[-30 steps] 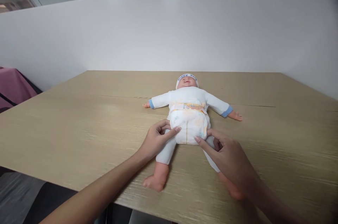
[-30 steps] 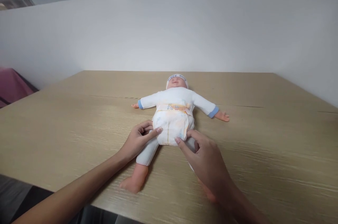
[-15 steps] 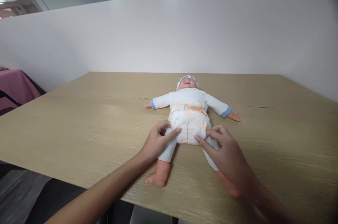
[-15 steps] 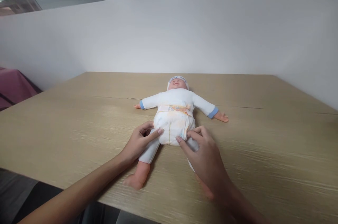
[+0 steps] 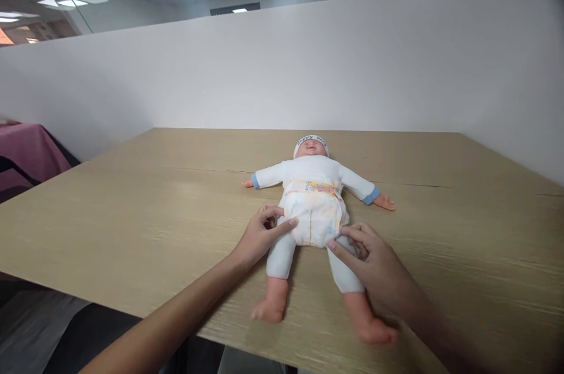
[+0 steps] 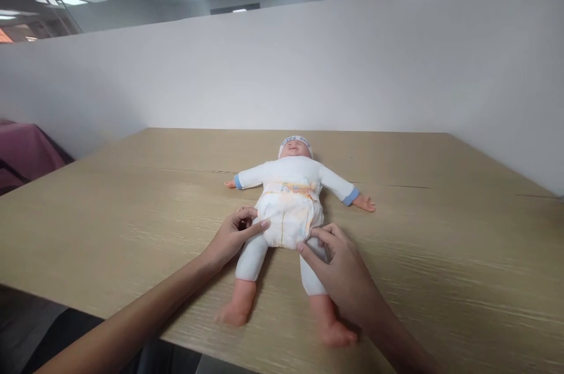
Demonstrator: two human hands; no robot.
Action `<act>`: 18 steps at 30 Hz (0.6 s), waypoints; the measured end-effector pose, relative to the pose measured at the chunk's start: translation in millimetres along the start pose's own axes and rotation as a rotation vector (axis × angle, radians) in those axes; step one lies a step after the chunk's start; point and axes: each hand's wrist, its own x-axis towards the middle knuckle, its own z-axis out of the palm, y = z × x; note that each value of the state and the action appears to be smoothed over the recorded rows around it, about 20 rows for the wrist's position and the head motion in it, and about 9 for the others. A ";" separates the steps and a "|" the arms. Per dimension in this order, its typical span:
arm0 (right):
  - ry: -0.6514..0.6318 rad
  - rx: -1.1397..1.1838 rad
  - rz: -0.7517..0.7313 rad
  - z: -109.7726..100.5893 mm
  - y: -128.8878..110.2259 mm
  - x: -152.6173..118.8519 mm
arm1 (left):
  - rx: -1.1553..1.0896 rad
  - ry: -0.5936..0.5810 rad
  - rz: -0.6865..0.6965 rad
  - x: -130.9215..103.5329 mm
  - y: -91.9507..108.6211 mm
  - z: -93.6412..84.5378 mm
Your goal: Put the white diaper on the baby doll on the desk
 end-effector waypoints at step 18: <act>0.466 -0.752 -0.421 -25.9 81.4 142.7 | 1.001 0.277 0.384 126.6 -39.7 -48.1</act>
